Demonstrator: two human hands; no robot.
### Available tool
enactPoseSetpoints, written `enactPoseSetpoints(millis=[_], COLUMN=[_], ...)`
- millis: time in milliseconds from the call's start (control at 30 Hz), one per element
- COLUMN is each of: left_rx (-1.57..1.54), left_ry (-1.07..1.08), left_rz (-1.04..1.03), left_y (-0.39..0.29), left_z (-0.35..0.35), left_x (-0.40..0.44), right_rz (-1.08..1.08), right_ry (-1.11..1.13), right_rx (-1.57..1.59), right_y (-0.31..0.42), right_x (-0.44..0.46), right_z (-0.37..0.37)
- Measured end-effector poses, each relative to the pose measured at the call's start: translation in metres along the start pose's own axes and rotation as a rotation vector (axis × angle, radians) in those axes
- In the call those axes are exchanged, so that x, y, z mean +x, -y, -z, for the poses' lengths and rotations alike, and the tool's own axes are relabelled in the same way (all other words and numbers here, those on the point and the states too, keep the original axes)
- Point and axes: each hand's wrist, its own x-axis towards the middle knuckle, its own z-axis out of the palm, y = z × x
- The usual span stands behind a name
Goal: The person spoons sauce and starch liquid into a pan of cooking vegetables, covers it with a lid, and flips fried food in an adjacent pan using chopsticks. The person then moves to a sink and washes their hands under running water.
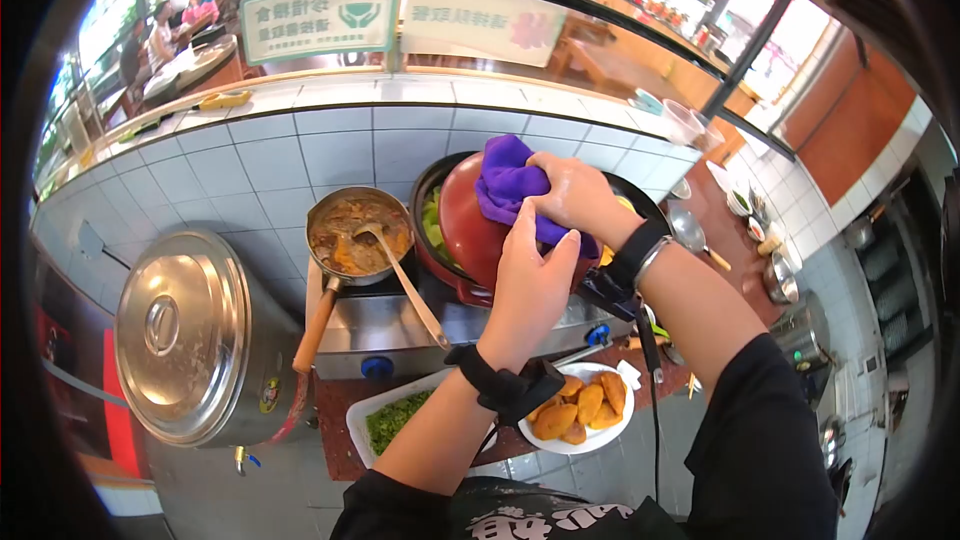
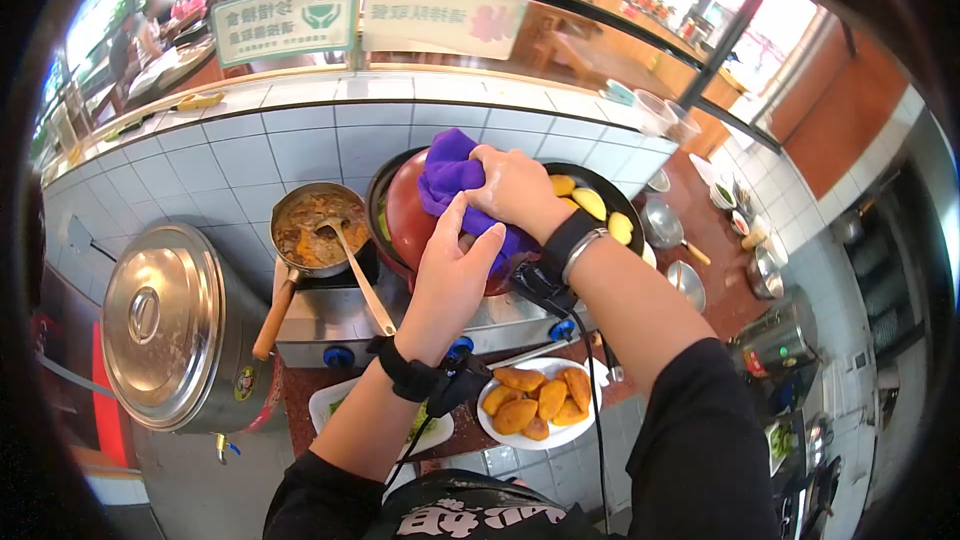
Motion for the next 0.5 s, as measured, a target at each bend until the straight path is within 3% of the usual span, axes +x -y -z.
enactPoseSetpoints(millis=[233, 500], left_rx=[0.105, 0.087], left_ry=[-0.111, -0.135], left_rz=[0.043, 0.097], left_y=[0.028, 0.044], left_z=[0.052, 0.057], left_x=[0.035, 0.040], right_rz=[0.003, -0.048], right_ry=[0.073, 0.125], right_rx=[-0.027, -0.037], right_y=[0.015, 0.003], right_x=[0.053, 0.060], right_z=[-0.052, -0.073])
